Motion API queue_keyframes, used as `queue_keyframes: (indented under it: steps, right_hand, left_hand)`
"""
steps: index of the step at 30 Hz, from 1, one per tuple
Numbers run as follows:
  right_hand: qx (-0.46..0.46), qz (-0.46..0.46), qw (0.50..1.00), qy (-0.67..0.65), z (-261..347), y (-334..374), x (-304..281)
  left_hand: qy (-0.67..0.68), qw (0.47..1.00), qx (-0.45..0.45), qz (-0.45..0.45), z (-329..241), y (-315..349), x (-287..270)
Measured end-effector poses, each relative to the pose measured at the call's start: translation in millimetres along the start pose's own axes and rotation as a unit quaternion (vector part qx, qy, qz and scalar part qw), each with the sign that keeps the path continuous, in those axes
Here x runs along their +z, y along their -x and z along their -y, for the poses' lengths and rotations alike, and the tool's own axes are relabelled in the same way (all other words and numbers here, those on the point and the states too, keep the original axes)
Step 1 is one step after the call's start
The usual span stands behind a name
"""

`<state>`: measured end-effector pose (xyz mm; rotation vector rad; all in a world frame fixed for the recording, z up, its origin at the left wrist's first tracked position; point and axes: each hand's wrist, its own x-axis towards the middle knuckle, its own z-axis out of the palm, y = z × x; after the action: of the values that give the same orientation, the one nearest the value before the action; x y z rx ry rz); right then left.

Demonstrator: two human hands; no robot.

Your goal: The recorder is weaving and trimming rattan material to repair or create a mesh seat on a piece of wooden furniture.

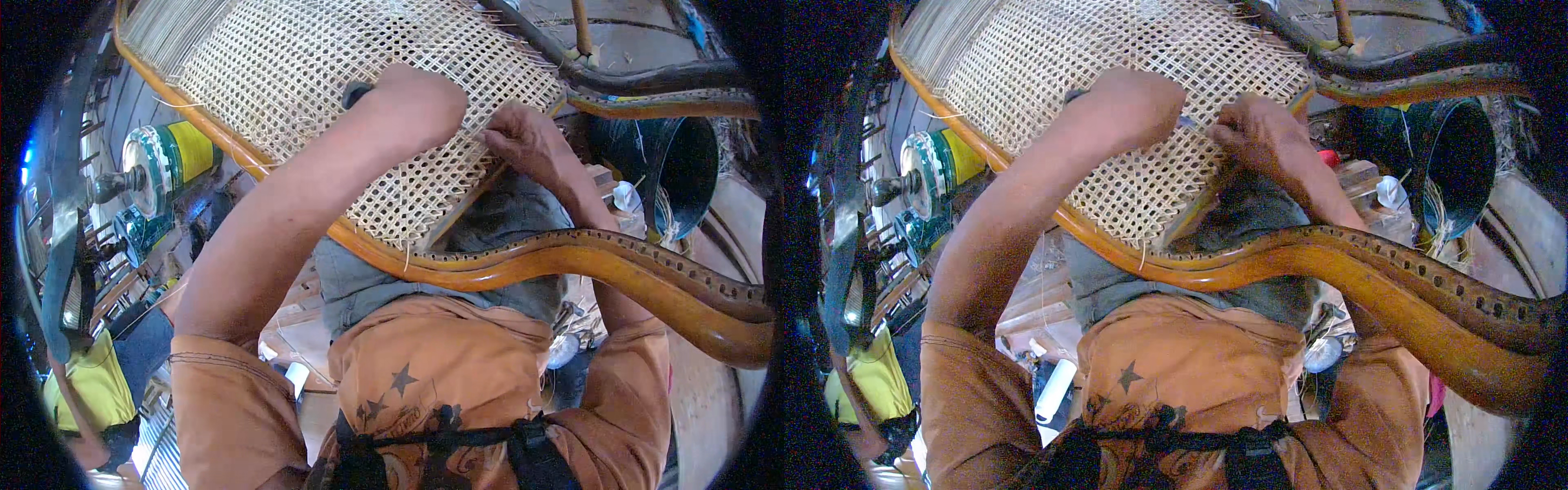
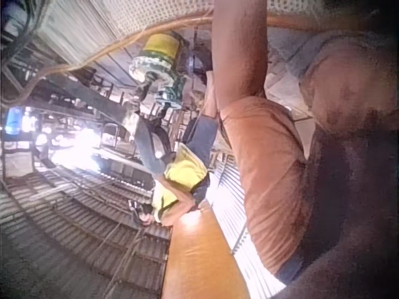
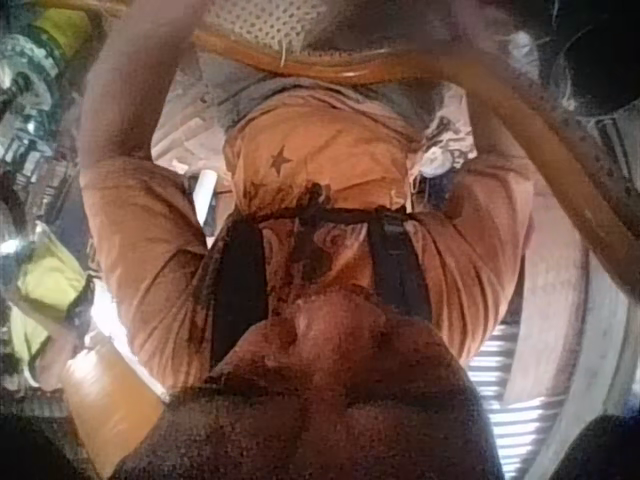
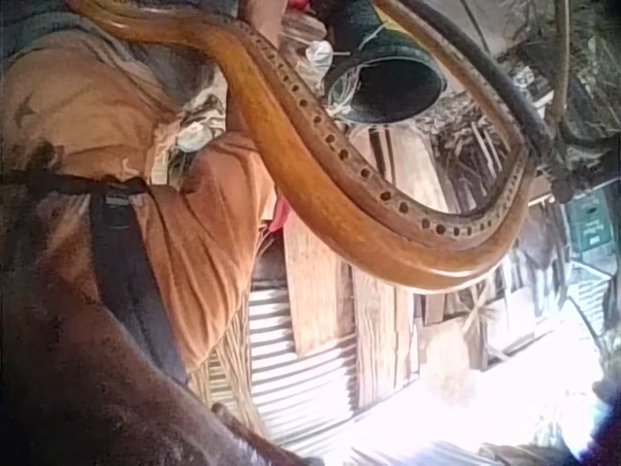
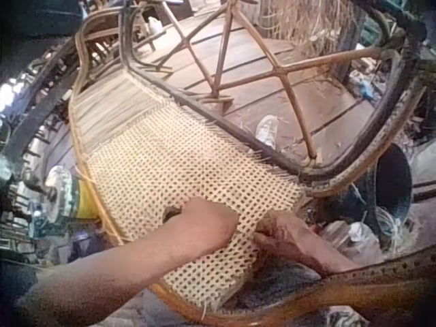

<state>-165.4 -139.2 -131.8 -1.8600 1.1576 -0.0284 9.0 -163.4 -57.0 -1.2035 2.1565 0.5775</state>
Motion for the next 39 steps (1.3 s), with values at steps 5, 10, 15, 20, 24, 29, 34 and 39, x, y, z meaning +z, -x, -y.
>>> queue_keyframes:
  steps: [5,10,15,20,24,29,34,39]
  right_hand:
    - [-0.007,-0.014,1.0,-0.021,-12.9,3.8,3.7]
    - [0.041,0.036,0.998,-0.03,-2.4,0.1,-0.6]
    - [-0.012,0.006,0.999,0.035,-17.2,-3.5,11.0]
    - [-0.095,-0.062,0.989,0.093,-25.9,0.0,20.8]
    - [-0.057,-0.068,0.989,0.117,-6.0,8.4,16.4]
    - [-0.056,-0.085,0.989,0.107,-4.2,3.8,20.4]
    - [-0.104,-0.099,0.986,0.088,-9.5,11.7,17.1]
    - [-0.101,-0.078,0.987,0.093,-4.8,15.8,18.9]
  left_hand:
    - [-0.025,0.999,0.025,0.008,-13.7,-18.1,-7.7]
    - [-0.055,0.997,0.036,0.047,-17.2,-20.6,-20.6]
    - [-0.073,0.995,0.07,0.021,-24.3,-21.3,-14.1]
    - [-0.079,0.992,0.097,0.015,-31.0,-26.1,4.0]
    - [0.013,0.997,0.072,0.007,-12.3,-21.5,14.7]
    - [0.06,0.997,0.012,0.042,-14.6,-17.0,7.5]
    - [0.022,0.998,0.007,0.051,-20.4,-20.8,2.7]
    - [-0.011,0.997,-0.01,0.071,-22.7,-19.7,0.8]
